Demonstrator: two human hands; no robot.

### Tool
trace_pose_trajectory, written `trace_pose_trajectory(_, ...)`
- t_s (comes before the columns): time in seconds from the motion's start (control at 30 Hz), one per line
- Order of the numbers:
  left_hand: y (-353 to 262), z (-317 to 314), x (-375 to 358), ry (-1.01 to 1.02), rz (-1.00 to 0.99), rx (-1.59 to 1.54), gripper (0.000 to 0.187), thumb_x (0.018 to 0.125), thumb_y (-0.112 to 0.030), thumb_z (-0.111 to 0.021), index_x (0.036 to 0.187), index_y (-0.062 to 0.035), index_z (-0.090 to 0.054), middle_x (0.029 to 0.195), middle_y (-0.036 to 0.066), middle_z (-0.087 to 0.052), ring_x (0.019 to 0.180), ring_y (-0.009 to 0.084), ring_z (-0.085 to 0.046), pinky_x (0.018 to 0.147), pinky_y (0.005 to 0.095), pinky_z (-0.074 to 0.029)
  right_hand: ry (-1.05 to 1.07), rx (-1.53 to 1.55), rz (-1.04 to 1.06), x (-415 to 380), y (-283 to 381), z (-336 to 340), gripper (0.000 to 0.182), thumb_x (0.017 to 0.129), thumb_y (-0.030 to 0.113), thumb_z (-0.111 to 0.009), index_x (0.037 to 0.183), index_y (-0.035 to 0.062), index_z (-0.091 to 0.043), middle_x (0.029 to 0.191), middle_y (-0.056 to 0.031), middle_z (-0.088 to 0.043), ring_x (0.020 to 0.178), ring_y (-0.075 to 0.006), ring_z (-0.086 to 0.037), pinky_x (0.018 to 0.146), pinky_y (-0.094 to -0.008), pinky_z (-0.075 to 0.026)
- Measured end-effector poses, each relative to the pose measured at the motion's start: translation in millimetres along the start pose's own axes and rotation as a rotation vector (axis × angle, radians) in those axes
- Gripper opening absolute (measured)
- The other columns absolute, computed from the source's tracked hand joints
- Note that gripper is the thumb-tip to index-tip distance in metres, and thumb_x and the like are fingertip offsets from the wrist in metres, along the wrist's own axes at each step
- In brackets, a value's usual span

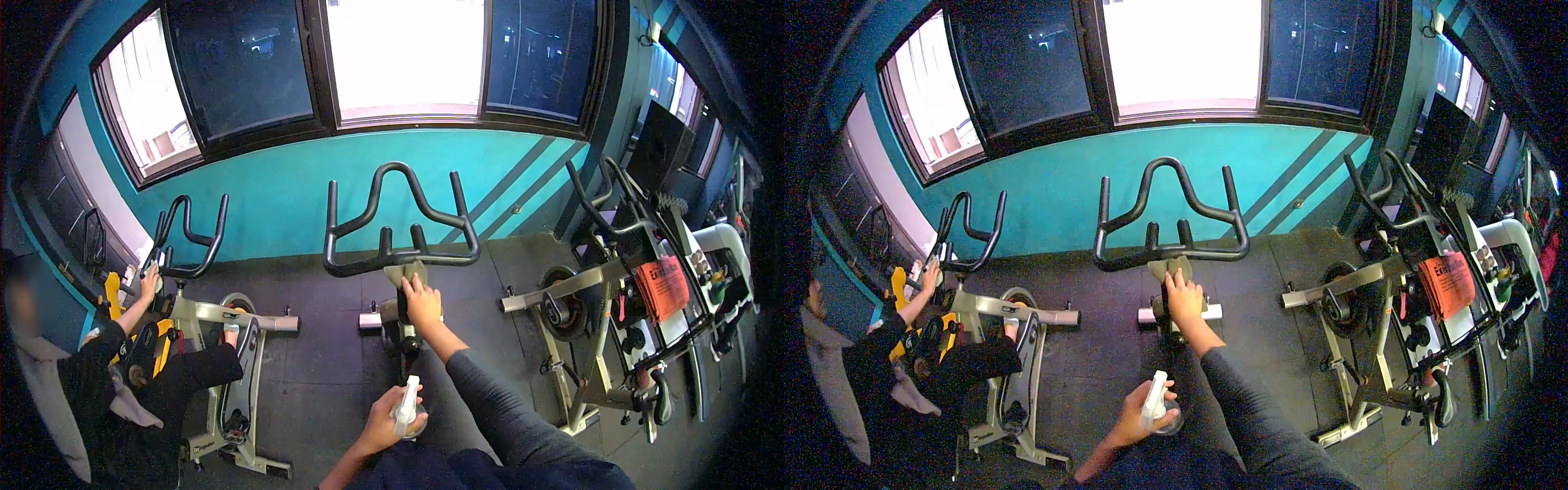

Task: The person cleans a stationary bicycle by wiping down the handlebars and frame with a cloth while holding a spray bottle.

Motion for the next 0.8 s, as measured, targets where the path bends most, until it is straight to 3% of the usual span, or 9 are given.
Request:
trace_pose_trajectory(0.3,-28.4,-6.6,-32.1,-0.032,-0.017,-0.015,0.054,0.072,-0.007,-0.073,0.12,-0.0023,-0.048,0.095,0.005,-0.06,0.094,0.014,-0.059,0.081,0.0297,-0.048,0.067,0.05,0.063,-71.5,7.5,13.1,0.055,0.073,0.009,-0.057,0.126,0.0198,-0.048,0.131,-0.0094,-0.045,0.088,-0.024,-0.062,0.074,-0.0408,-0.046)
trace_pose_trajectory(0.37,-35.0,-6.1,-39.5,-0.017,-0.029,0.019,0.053,0.073,-0.007,-0.072,0.12,-0.0022,-0.048,0.095,0.005,-0.06,0.094,0.014,-0.059,0.081,0.0298,-0.048,0.248,0.187,0.05,-83.6,6.0,14.2,0.049,0.074,0.009,-0.055,0.121,0.0194,-0.053,0.124,-0.009,-0.052,0.09,-0.0279,-0.062,0.076,-0.0424,-0.047)
trace_pose_trajectory(0.4,-38.2,-5.7,-41.4,-0.001,-0.038,0.05,0.053,0.073,-0.007,-0.072,0.12,-0.0021,-0.048,0.095,0.005,-0.06,0.094,0.0141,-0.059,0.081,0.0299,-0.048,0.24,0.188,0.052,-88.9,3.5,16.7,0.049,0.074,0.009,-0.055,0.121,0.0194,-0.053,0.124,-0.009,-0.052,0.09,-0.0279,-0.062,0.076,-0.0424,-0.047)
trace_pose_trajectory(0.47,-36.2,-5.5,-47.2,-0.031,-0.042,0.005,0.049,0.072,-0.008,-0.073,0.116,-0.0026,-0.051,0.099,0.006,-0.06,0.093,0.0149,-0.059,0.08,0.03,-0.048,0.248,0.61,-0.1,-107.3,-11.9,11.6,0.044,0.075,0.007,-0.053,0.117,0.0188,-0.058,0.113,-0.0095,-0.059,0.092,-0.0339,-0.06,0.078,-0.0436,-0.048)
trace_pose_trajectory(0.53,-30.4,-4.4,-51.5,-0.058,-0.051,-0.04,0.045,0.071,-0.009,-0.073,0.111,-0.0032,-0.054,0.103,0.007,-0.06,0.092,0.0158,-0.06,0.08,0.0301,-0.048,0.189,0.698,-0.146,-113.3,-28.5,-0.7,0.039,0.079,0.008,-0.053,0.117,0.0135,-0.058,0.107,-0.0103,-0.062,0.097,-0.0317,-0.059,0.084,-0.04,-0.046)
trace_pose_trajectory(0.67,-20.6,-1.0,-51.4,-0.054,-0.025,-0.023,0.038,0.071,-0.009,-0.073,0.104,-0.0029,-0.056,0.103,0.007,-0.06,0.093,0.0162,-0.059,0.08,0.0304,-0.047,-0.012,1.611,-0.66,-114.5,-82.8,-18.8,0.036,0.084,0.014,-0.058,0.12,0.0075,-0.056,0.112,-0.0087,-0.059,0.105,-0.0189,-0.052,0.089,-0.0316,-0.041)
trace_pose_trajectory(0.73,-16.4,-2.3,-47.3,0.001,-0.006,0.045,0.055,0.074,-0.007,-0.071,0.123,-0.0026,-0.045,0.095,0.005,-0.06,0.096,0.014,-0.058,0.082,0.0304,-0.047,-0.196,1.782,-0.842,-109.7,-107.6,-12.1,0.041,0.085,0.016,-0.058,0.125,0.01,-0.051,0.115,-0.0083,-0.056,0.105,-0.0193,-0.052,0.088,-0.0344,-0.042)
trace_pose_trajectory(0.8,-15.8,-2.4,-41.6,-0.029,-0.001,-0.024,0.048,0.072,-0.007,-0.072,0.114,-0.0029,-0.051,0.099,0.006,-0.06,0.093,0.0152,-0.059,0.081,0.0304,-0.047,-0.333,1.734,-0.846,-96.0,-137.1,-6.4,0.039,0.088,0.024,-0.054,0.124,0.0082,-0.05,0.117,-0.0075,-0.055,0.104,-0.0201,-0.053,0.087,-0.0344,-0.042)
Point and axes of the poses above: each hand's wrist, its own x-axis towards the middle knuckle, its own z-axis out of the back of the hand, y = z × x, the point moved 7 cm from there along x, towards the middle knuckle
